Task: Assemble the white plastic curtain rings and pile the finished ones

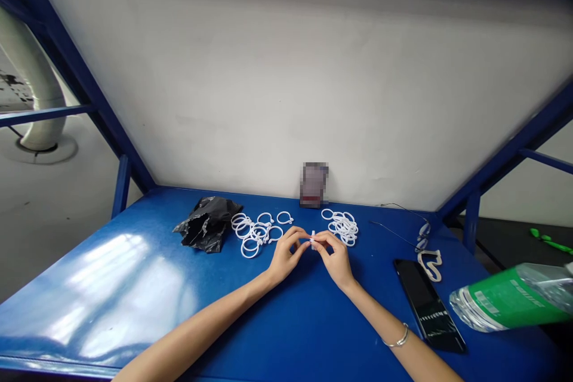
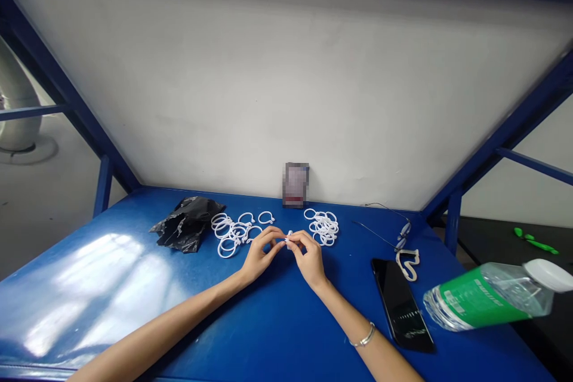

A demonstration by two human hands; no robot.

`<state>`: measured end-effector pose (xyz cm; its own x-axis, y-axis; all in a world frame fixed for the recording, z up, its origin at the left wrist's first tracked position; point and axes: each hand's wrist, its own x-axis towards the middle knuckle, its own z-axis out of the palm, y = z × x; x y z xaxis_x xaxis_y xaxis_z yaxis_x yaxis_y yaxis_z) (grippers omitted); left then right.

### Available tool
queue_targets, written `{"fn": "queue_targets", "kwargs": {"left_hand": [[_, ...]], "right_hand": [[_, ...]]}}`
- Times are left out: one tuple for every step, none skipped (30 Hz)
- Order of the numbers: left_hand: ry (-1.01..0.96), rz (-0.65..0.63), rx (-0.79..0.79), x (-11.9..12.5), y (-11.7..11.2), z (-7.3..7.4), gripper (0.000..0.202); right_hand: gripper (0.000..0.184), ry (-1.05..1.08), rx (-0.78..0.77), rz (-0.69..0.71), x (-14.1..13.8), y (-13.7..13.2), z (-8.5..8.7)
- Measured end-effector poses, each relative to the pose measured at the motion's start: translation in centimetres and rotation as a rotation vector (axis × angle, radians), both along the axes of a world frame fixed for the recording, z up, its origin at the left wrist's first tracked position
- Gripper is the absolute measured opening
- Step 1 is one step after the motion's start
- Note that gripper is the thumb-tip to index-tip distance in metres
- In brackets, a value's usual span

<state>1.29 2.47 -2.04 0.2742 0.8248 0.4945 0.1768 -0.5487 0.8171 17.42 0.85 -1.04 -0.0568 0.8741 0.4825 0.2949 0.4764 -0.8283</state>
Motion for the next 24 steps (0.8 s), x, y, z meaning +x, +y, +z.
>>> {"fn": "queue_targets", "kwargs": {"left_hand": [[0.023, 0.008, 0.042, -0.02, -0.03, -0.12, 0.023], [0.044, 0.011, 0.076, -0.04, -0.04, -0.25, 0.023], [0.063, 0.014, 0.104, -0.06, -0.03, -0.38, 0.023], [0.081, 0.02, 0.129, -0.09, -0.01, -0.5, 0.022], [0.098, 0.028, 0.151, -0.12, 0.01, -0.61, 0.022], [0.117, 0.037, 0.171, -0.15, 0.03, -0.68, 0.022], [0.137, 0.046, 0.191, -0.19, 0.04, -0.74, 0.021], [0.158, 0.056, 0.211, -0.23, 0.04, -0.77, 0.021], [0.182, 0.065, 0.228, -0.26, 0.04, -0.79, 0.02], [0.207, 0.073, 0.244, -0.29, 0.02, -0.8, 0.02], [0.231, 0.083, 0.256, -0.31, 0.0, -0.8, 0.02], [0.252, 0.093, 0.263, -0.31, -0.03, -0.81, 0.02], [0.272, 0.101, 0.265, -0.31, -0.07, -0.81, 0.02], [0.287, 0.108, 0.263, -0.29, -0.11, -0.81, 0.02], [0.296, 0.114, 0.26, -0.26, -0.14, -0.82, 0.021], [0.3, 0.117, 0.256, -0.24, -0.18, -0.83, 0.021], [0.297, 0.118, 0.253, -0.21, -0.22, -0.83, 0.02], [0.288, 0.119, 0.25, -0.19, -0.25, -0.84, 0.02], [0.276, 0.118, 0.248, -0.17, -0.28, -0.85, 0.019], [0.263, 0.117, 0.248, -0.16, -0.31, -0.86, 0.018], [0.252, 0.115, 0.248, -0.17, -0.34, -0.86, 0.017], [0.243, 0.114, 0.251, -0.17, -0.36, -0.86, 0.017], [0.237, 0.114, 0.254, -0.19, -0.38, -0.87, 0.017], [0.233, 0.112, 0.258, -0.2, -0.39, -0.87, 0.016]], "right_hand": [[0.015, -0.02, 0.03, -0.007, -0.01, -0.05, 0.14], [0.014, -0.034, 0.055, -0.011, -0.02, -0.08, 0.24], [0.014, -0.043, 0.074, -0.012, -0.02, -0.1, 0.3], [0.013, -0.048, 0.087, -0.011, -0.03, -0.11, 0.32], [0.013, -0.051, 0.096, -0.01, -0.03, -0.12, 0.31], [0.013, -0.054, 0.102, -0.008, -0.03, -0.12, 0.29], [0.013, -0.057, 0.107, -0.007, -0.03, -0.13, 0.27], [0.014, -0.061, 0.111, -0.007, -0.03, -0.14, 0.24], [0.014, -0.064, 0.116, -0.007, -0.02, -0.16, 0.23], [0.014, -0.067, 0.121, -0.006, -0.02, -0.18, 0.21], [0.014, -0.07, 0.125, -0.004, -0.01, -0.2, 0.2], [0.014, -0.072, 0.127, -0.002, 0.0, -0.23, 0.18], [0.015, -0.074, 0.128, 0.0, 0.0, -0.25, 0.17], [0.015, -0.077, 0.128, 0.002, 0.0, -0.27, 0.15], [0.016, -0.08, 0.127, 0.002, 0.0, -0.29, 0.14], [0.016, -0.083, 0.126, 0.002, -0.01, -0.31, 0.14], [0.017, -0.087, 0.125, 0.003, -0.02, -0.32, 0.14], [0.017, -0.09, 0.126, 0.005, -0.04, -0.34, 0.16], [0.017, -0.09, 0.126, 0.009, -0.06, -0.35, 0.2], [0.017, -0.088, 0.127, 0.014, -0.07, -0.37, 0.25], [0.017, -0.086, 0.128, 0.019, -0.1, -0.38, 0.31], [0.016, -0.085, 0.127, 0.024, -0.12, -0.4, 0.38], [0.015, -0.086, 0.124, 0.03, -0.14, -0.42, 0.45], [0.014, -0.09, 0.12, 0.033, -0.17, -0.44, 0.51]]}}
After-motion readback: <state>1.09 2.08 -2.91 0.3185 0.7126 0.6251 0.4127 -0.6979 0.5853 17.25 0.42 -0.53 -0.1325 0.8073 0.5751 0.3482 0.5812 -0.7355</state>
